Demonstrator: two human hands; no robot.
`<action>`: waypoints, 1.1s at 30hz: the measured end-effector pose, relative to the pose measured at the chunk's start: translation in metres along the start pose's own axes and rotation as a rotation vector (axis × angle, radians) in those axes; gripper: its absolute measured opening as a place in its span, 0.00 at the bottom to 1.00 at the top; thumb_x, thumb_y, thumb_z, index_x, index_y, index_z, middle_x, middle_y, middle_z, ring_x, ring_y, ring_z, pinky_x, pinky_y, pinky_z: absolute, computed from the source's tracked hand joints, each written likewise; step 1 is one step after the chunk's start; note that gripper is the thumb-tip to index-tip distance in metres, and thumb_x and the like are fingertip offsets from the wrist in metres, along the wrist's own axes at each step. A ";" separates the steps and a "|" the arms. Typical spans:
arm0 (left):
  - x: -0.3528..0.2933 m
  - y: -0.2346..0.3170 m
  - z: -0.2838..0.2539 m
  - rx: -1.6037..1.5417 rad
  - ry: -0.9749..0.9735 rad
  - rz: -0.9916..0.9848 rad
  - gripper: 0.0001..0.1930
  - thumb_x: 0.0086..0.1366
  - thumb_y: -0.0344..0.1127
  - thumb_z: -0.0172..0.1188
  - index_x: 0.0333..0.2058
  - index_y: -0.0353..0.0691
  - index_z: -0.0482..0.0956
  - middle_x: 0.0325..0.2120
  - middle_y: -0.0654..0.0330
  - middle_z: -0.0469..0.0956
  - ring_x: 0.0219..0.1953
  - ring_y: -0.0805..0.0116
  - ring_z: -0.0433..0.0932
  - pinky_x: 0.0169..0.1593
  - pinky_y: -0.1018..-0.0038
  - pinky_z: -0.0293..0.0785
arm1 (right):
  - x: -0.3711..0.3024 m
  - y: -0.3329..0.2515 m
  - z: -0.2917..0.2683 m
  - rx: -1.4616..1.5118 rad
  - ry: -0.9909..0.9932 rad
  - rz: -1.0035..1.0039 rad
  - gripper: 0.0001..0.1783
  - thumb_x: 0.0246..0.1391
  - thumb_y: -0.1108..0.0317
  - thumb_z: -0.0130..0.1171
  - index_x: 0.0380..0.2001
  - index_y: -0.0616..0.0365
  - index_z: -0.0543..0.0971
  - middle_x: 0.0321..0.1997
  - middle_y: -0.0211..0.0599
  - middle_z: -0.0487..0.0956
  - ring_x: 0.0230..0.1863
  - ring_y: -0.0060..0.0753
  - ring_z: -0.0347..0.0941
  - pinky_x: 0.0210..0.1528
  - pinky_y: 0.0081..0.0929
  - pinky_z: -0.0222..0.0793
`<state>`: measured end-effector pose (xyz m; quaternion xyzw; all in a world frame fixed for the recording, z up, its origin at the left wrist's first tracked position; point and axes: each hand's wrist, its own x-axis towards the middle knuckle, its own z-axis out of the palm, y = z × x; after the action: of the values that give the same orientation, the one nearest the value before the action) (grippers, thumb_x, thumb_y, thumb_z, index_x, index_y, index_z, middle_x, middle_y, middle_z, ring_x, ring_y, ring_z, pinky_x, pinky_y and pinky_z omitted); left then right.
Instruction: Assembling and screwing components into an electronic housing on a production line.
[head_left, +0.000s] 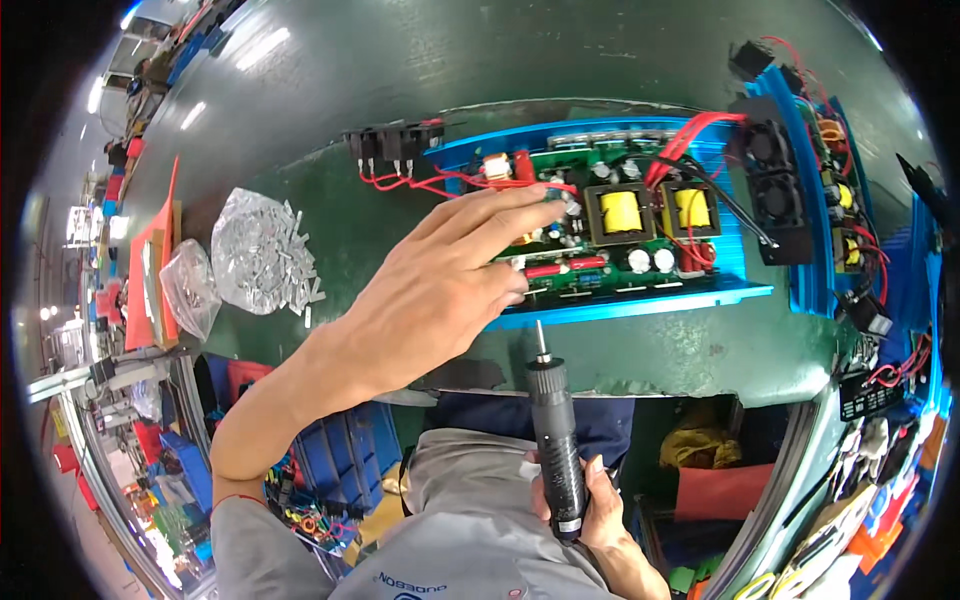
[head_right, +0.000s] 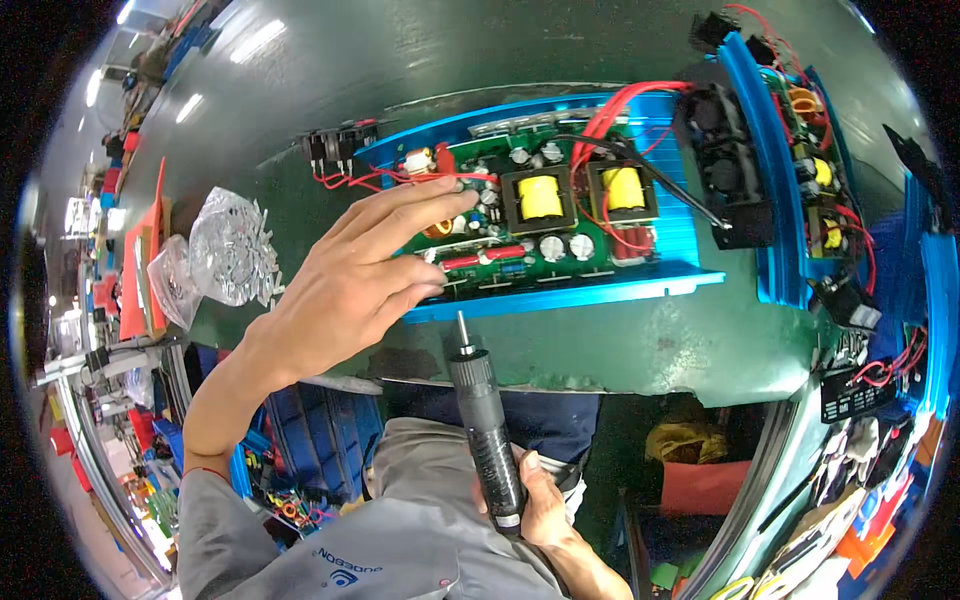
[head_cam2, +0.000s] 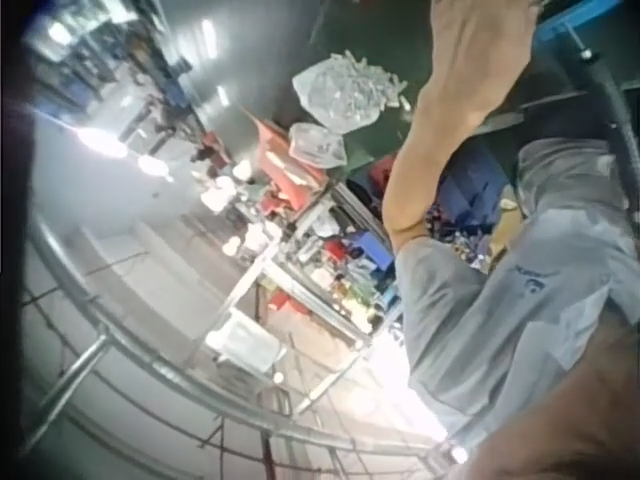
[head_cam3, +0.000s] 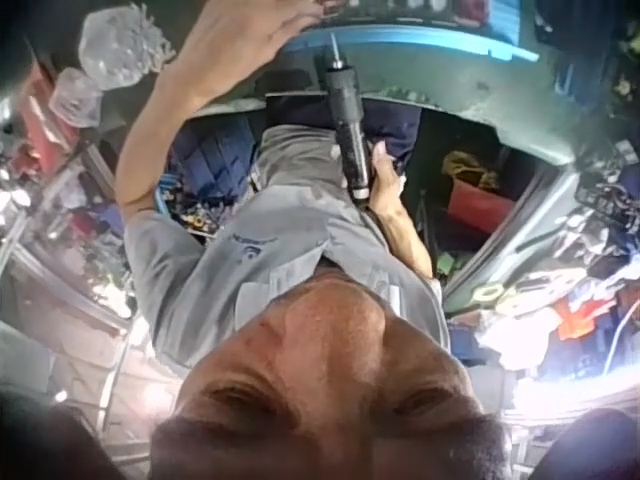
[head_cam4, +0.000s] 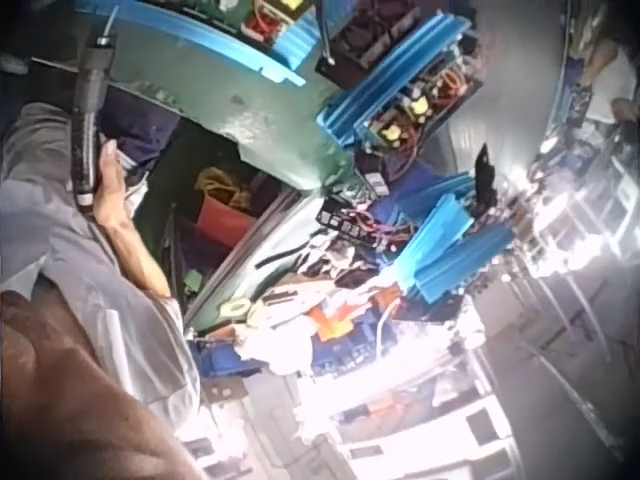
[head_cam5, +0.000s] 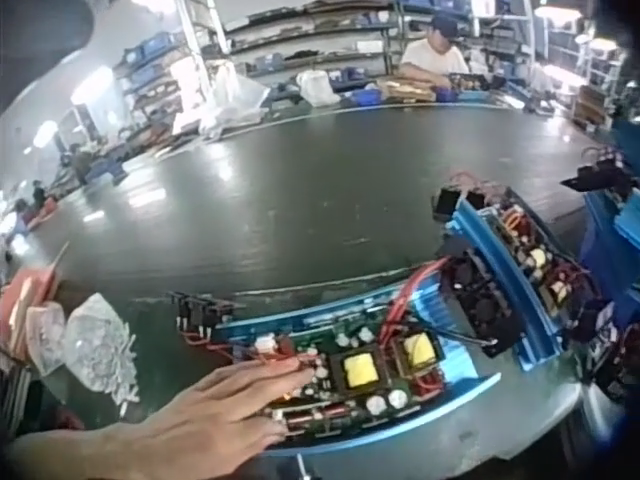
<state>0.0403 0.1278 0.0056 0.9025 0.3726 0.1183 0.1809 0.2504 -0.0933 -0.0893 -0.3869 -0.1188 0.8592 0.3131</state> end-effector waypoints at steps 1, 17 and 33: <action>0.000 -0.001 0.000 0.008 -0.001 0.022 0.06 0.55 0.28 0.68 0.30 0.35 0.81 0.63 0.56 0.70 0.68 0.53 0.65 0.66 0.58 0.66 | -0.001 0.002 -0.001 -0.007 0.019 0.010 0.53 0.63 0.25 0.31 0.61 0.71 0.68 0.23 0.39 0.77 0.22 0.24 0.69 0.26 0.22 0.62; -0.007 0.005 -0.002 0.004 -0.112 0.037 0.09 0.53 0.22 0.58 0.35 0.28 0.77 0.61 0.47 0.71 0.70 0.49 0.61 0.72 0.52 0.57 | -0.005 -0.007 -0.004 -0.117 -0.020 -0.006 0.48 0.66 0.28 0.30 0.65 0.64 0.67 0.29 0.34 0.79 0.27 0.22 0.71 0.31 0.21 0.66; -0.015 0.012 0.033 0.091 0.347 -0.063 0.13 0.52 0.34 0.73 0.29 0.36 0.78 0.52 0.53 0.81 0.57 0.57 0.79 0.49 0.70 0.80 | -0.017 0.005 -0.027 -0.341 0.202 -0.055 0.53 0.60 0.22 0.33 0.53 0.68 0.72 0.27 0.36 0.78 0.25 0.24 0.71 0.30 0.22 0.66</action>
<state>0.0491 0.1016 -0.0208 0.8636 0.4314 0.2494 0.0765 0.2767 -0.1091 -0.0992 -0.5150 -0.2412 0.7746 0.2767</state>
